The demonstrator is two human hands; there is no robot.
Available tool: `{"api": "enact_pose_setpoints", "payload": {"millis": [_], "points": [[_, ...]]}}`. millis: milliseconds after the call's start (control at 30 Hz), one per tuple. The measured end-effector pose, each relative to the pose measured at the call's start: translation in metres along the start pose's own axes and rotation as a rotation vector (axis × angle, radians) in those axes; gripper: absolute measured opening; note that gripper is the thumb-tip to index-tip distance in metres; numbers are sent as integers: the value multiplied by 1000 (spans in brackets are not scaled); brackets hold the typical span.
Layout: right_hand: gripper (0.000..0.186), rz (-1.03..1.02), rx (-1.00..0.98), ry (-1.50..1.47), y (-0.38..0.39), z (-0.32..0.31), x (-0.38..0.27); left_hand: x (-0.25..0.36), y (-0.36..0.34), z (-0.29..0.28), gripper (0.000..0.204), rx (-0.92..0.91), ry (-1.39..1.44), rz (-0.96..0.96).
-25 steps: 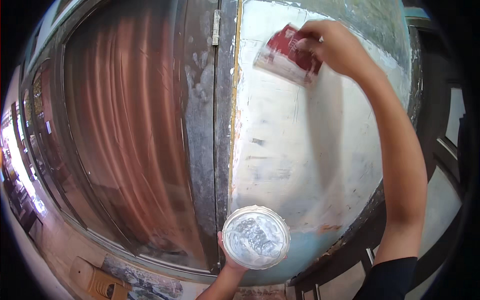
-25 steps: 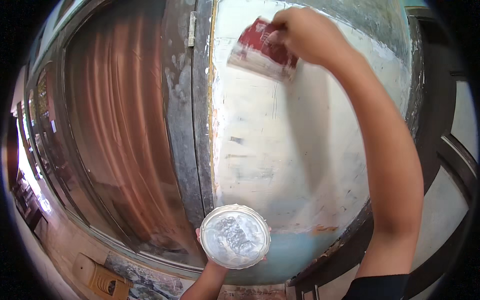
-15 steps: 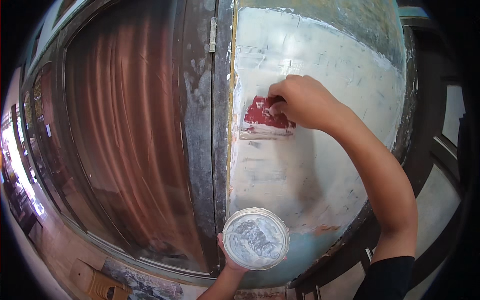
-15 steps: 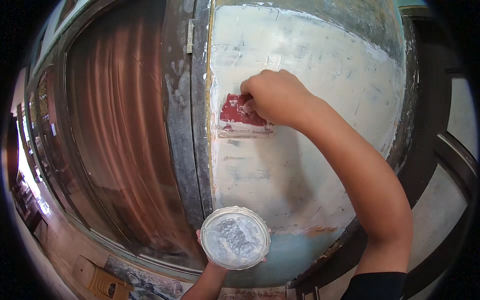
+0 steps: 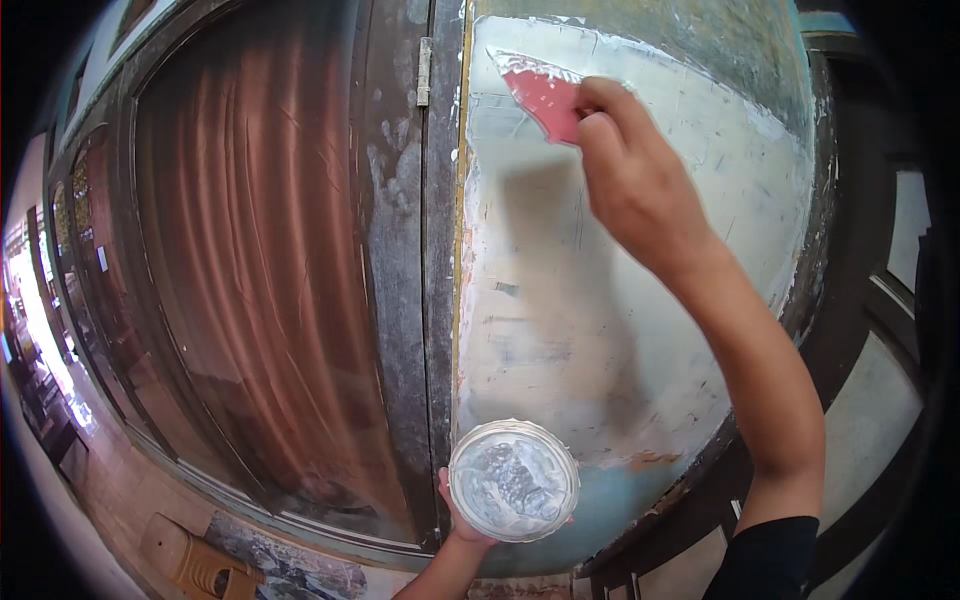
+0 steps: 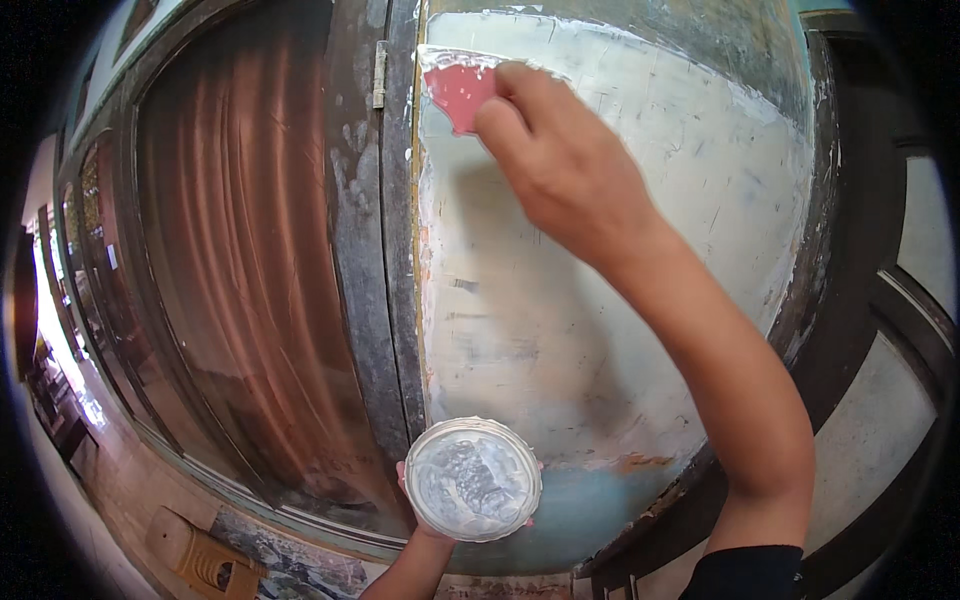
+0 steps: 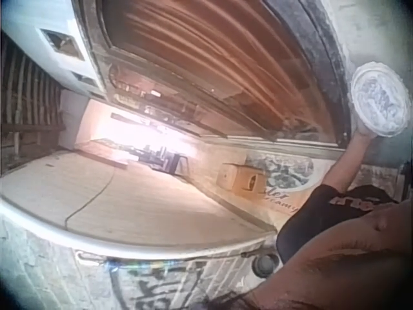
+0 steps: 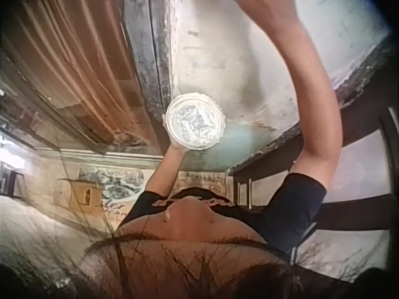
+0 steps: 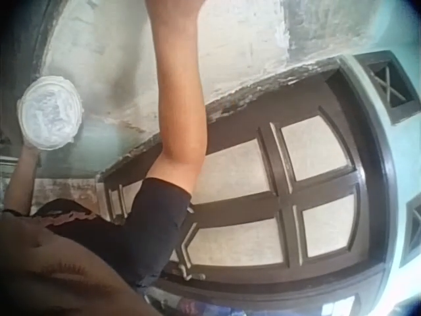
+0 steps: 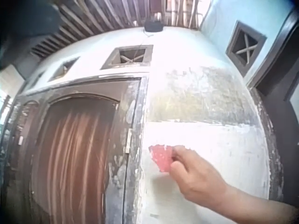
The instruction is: Applying plaster or wall putty to a wall using a hand scraper tool.
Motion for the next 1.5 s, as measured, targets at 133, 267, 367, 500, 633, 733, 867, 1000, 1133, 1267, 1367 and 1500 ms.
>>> {"api": "enact_pose_setpoints", "payload": {"millis": [133, 267, 367, 500, 633, 733, 867, 1000, 1133, 1267, 1367, 1500], "points": [[25, 73, -212, 91, 29, 54, 0, -1, 5, -21, 112, 135, -73, 9], [38, -8, -238, 216, 51, 75, -29, 2, 9, -22, 112, 145, -92, 25], [39, -27, -286, 214, 65, 80, -45, 5, 11, -15, 113, 105, -74, 9], [43, 18, -350, 146, 76, 83, -51, 10, 17, -25, 123, 280, -166, 11], [45, 29, -349, 102, 86, 85, -65, 17, 26, -36, 109, 221, -157, 42], [46, 14, -393, 77, 99, 82, -74, 17, 25, -32, 110, 226, -176, 29], [43, 10, -424, 34, 113, 81, -89, 18, 26, -29, 123, 307, -167, -11], [42, 13, -454, 2, 127, 79, -100, 13, 23, -17, 125, 270, -179, -61], [41, -15, -467, -2, 142, 75, -112, 13, 28, -26, 126, 288, -176, -71], [43, -11, -464, 17, 148, 68, -115, 10, 27, -25, 126, 261, -170, -91], [45, 63, -335, 11, 124, 43, -92, 23, 29, -41, 126, 334, -215, -6], [50, 109, -356, 144, 116, 53, -63, 15, 31, -34, 120, 248, -160, -45]]}}
Point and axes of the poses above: each hand's wrist, its own y-axis away from the middle knuckle, its own z-axis out of the palm, x = y × z, the point moved 10 cm from there along -y, towards the middle knuckle, and after that the axes turned 10 degrees about y, right-handed, at the moved point
